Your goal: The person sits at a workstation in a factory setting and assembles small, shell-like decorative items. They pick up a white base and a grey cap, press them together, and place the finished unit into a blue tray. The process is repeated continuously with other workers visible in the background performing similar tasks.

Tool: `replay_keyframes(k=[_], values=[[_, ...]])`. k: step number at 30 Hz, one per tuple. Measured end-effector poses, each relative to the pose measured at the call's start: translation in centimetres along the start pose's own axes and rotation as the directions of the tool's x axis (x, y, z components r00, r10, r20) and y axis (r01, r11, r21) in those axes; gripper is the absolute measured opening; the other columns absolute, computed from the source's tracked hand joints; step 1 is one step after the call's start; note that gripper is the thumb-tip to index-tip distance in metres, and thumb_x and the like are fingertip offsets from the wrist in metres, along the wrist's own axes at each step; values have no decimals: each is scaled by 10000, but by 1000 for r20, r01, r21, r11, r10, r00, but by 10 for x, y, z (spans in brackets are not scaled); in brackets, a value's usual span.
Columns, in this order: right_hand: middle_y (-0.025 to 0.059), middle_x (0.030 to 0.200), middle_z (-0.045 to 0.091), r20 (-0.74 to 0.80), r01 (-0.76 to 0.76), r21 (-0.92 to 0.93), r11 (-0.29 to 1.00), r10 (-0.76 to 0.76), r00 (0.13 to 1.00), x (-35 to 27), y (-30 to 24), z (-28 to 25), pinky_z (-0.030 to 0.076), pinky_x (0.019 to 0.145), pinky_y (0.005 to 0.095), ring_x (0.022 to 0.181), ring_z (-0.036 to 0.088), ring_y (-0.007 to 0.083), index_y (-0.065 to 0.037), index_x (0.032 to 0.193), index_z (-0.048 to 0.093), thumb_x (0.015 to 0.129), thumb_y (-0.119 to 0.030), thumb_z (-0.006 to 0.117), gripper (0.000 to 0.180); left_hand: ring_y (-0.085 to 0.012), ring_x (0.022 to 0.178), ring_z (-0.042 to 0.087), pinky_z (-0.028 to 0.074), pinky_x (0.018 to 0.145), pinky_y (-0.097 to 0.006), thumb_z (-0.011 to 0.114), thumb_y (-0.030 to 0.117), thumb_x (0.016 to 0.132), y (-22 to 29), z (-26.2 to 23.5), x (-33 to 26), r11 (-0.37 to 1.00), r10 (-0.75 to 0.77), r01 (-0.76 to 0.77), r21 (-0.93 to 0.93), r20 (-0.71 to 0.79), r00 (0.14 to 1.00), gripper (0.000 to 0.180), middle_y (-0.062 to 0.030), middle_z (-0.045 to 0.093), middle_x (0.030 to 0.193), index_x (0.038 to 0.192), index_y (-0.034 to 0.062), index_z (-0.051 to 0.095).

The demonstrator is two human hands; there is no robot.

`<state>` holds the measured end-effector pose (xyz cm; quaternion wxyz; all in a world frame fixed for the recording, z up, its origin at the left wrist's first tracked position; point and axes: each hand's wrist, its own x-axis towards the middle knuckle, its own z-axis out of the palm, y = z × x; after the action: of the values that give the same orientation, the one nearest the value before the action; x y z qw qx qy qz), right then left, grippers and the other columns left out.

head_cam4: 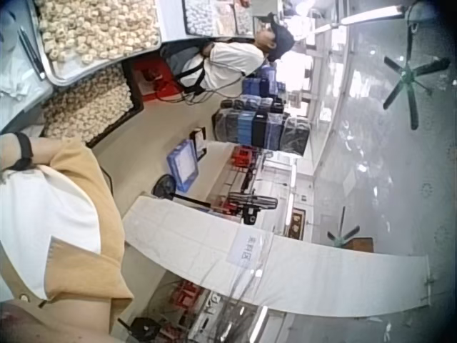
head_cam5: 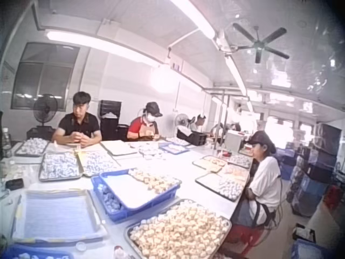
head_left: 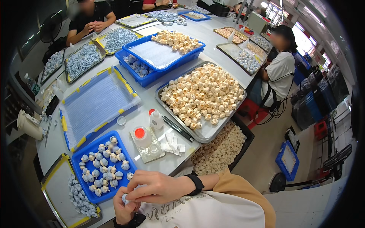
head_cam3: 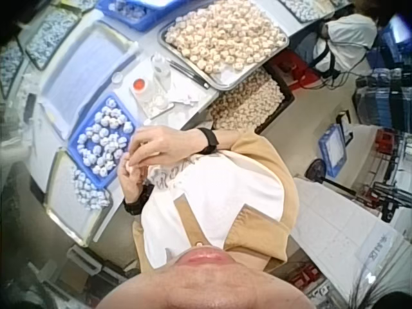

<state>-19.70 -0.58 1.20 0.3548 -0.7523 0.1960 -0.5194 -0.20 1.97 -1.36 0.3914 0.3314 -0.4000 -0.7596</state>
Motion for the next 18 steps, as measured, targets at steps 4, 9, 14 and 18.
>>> replay_keyframes(k=[4,9,14,18], values=[[82,921,547,13,23,-37,999,-23,1000,0,-2,-2,449,651,331,782,525,242,-51,992,607,716,-27,677,285,-75,492,449,322,419,-206,693,274,740,1,5,1,1000,19,-19,-4,-46,999,377,-25,503,651,898,13,471],[80,908,544,19,79,-59,995,-78,997,0,-1,-3,446,645,334,778,526,247,-45,948,595,711,-26,669,249,-67,504,450,323,425,-196,700,272,727,8,11,2,1000,1,-2,-6,-42,999,369,-28,517,664,882,20,480],[79,893,547,26,41,-38,998,-41,999,4,0,-1,441,640,339,770,526,252,-34,935,591,690,-16,674,259,-46,460,455,313,367,-169,758,402,664,9,12,-1,997,-44,54,61,-152,987,511,2,511,658,903,49,475],[91,859,563,19,-42,-38,998,43,999,-1,2,-3,432,631,337,739,524,271,-25,904,604,665,15,679,254,-42,519,446,322,450,-181,628,168,759,8,4,6,999,-48,47,27,10,999,246,-3,536,666,935,30,523]])
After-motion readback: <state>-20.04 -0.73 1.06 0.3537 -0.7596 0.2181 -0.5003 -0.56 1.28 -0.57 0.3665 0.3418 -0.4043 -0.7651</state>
